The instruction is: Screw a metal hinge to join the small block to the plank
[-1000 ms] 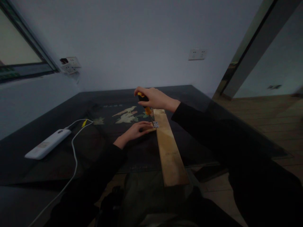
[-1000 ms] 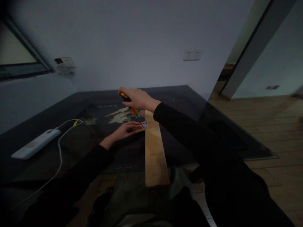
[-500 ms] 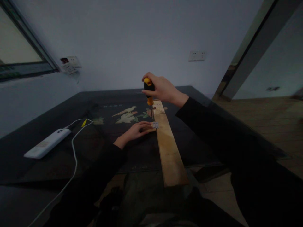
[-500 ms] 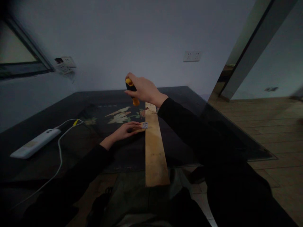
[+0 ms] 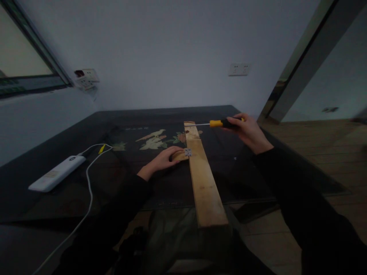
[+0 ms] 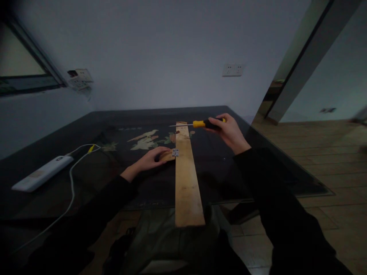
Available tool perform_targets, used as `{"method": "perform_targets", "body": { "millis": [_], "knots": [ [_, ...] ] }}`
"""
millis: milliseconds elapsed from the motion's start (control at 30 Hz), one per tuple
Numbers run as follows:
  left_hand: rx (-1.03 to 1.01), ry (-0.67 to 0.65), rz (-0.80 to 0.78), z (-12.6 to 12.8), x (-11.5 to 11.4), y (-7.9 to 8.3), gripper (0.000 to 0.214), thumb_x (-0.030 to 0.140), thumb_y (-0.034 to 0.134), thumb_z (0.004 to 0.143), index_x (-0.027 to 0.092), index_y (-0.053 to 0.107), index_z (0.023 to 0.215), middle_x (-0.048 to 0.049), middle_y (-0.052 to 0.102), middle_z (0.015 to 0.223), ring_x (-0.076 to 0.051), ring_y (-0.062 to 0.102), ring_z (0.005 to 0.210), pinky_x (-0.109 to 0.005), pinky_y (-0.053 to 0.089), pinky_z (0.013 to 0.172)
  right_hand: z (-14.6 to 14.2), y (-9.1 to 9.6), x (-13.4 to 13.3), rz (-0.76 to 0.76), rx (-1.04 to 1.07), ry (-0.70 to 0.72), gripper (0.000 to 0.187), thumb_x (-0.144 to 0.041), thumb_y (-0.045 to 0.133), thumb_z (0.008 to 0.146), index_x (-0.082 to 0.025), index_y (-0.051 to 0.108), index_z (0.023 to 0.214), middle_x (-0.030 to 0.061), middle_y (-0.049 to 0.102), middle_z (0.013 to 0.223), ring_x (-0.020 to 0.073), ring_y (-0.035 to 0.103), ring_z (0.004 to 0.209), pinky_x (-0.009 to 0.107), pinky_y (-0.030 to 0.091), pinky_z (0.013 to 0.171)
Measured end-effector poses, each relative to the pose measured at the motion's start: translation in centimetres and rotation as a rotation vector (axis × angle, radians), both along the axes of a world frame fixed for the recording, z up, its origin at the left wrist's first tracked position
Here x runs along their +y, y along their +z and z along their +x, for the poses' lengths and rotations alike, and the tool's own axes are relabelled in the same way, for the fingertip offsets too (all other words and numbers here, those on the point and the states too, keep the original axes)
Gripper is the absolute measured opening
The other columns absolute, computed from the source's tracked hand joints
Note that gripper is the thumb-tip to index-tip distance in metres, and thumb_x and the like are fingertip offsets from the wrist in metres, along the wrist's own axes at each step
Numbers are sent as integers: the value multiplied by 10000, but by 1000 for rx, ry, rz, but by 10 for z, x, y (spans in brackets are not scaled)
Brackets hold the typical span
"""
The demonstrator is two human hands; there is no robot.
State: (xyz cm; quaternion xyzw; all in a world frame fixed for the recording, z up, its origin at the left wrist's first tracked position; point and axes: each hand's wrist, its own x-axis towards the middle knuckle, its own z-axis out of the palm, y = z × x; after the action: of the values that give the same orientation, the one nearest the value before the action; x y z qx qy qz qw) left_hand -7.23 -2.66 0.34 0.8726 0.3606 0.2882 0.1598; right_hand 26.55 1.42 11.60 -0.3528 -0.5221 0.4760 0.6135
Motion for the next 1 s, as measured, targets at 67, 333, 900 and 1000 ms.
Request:
{"method": "perform_targets", "body": {
  "millis": [67,333,900,1000],
  "knots": [
    [-11,10,17,0,0,0,462,344,630,863,203,531,1292,-103,581,1330,-247,534,1246,-449,414,1073,20,-26,-16,-124,143,43,287,-179,790,660,-196,503,670,-15,569,774,164,653,863,382,622,848],
    [-21,59,98,3,-2,6,395,382,589,901,211,559,1255,-102,586,1316,-243,514,1268,-477,406,1080,45,-82,-78,-436,183,94,251,-149,738,676,-250,703,904,19,701,1053,189,682,966,318,608,868],
    [-59,91,210,8,-1,5,253,264,530,923,205,606,1158,-95,633,1168,-225,575,1125,-461,473,983,80,-136,-22,248,-937,-432,181,-253,534,765,-202,647,896,106,616,982,259,605,943,450,459,921],
    [-52,93,202,8,-2,5,250,264,519,930,208,606,1158,-92,632,1172,-222,571,1128,-463,467,986,80,-139,-21,226,-1009,-448,192,-229,505,780,-195,645,907,115,593,997,267,604,937,446,462,911]
  ]
}}
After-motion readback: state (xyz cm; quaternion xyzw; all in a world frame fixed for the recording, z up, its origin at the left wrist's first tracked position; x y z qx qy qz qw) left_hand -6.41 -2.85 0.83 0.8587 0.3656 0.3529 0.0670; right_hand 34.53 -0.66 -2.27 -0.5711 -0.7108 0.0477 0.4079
